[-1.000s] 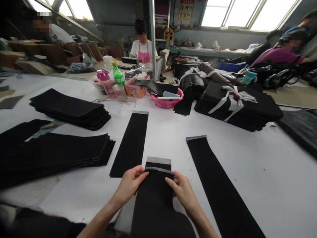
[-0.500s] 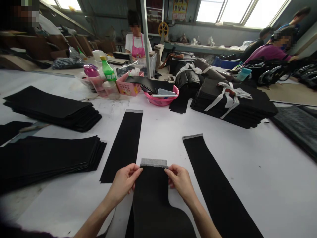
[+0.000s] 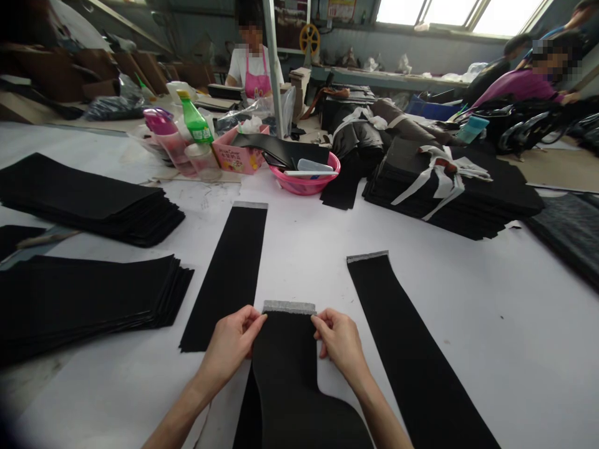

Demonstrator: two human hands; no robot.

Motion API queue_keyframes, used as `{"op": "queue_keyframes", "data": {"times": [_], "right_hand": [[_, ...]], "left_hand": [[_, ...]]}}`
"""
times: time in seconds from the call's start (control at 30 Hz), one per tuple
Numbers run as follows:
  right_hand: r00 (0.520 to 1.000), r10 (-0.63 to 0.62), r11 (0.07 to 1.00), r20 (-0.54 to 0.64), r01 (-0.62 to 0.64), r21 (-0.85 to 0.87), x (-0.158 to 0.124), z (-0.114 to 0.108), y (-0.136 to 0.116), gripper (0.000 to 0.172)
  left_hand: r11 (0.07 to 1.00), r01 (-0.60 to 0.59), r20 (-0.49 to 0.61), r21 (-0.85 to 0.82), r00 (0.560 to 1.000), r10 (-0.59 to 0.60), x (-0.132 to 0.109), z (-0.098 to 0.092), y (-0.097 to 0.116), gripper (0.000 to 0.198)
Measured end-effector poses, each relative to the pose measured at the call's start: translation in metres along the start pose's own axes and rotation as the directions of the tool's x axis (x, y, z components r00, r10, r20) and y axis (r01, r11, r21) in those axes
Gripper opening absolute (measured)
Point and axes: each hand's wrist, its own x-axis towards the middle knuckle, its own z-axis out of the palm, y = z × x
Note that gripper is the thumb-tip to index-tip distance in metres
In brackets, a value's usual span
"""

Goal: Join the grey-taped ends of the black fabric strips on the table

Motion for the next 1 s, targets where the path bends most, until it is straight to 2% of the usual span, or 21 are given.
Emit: {"op": "queue_keyframes", "data": {"times": [0.2, 0.53, 1.0], "right_hand": [[0.999, 0.043, 0.996, -0.007, -0.044, -0.071, 0.004, 0.001, -0.001, 0.032], [0.997, 0.079, 0.995, -0.009, -0.080, -0.067, 0.005, 0.001, -0.004, 0.032], [0.997, 0.072, 0.996, 0.004, -0.072, -0.051, 0.008, 0.003, 0.003, 0.034]], "left_hand": [[0.999, 0.019, -0.006, 0.034, 1.000, -0.019, 0.004, 0.001, 0.000, 0.034], [0.995, 0.039, -0.020, 0.086, 0.999, -0.038, 0.008, 0.002, 0.001, 0.034], [0.996, 0.090, -0.008, 0.018, 0.996, -0.090, 0.012, 0.002, -0.002, 0.032]]}}
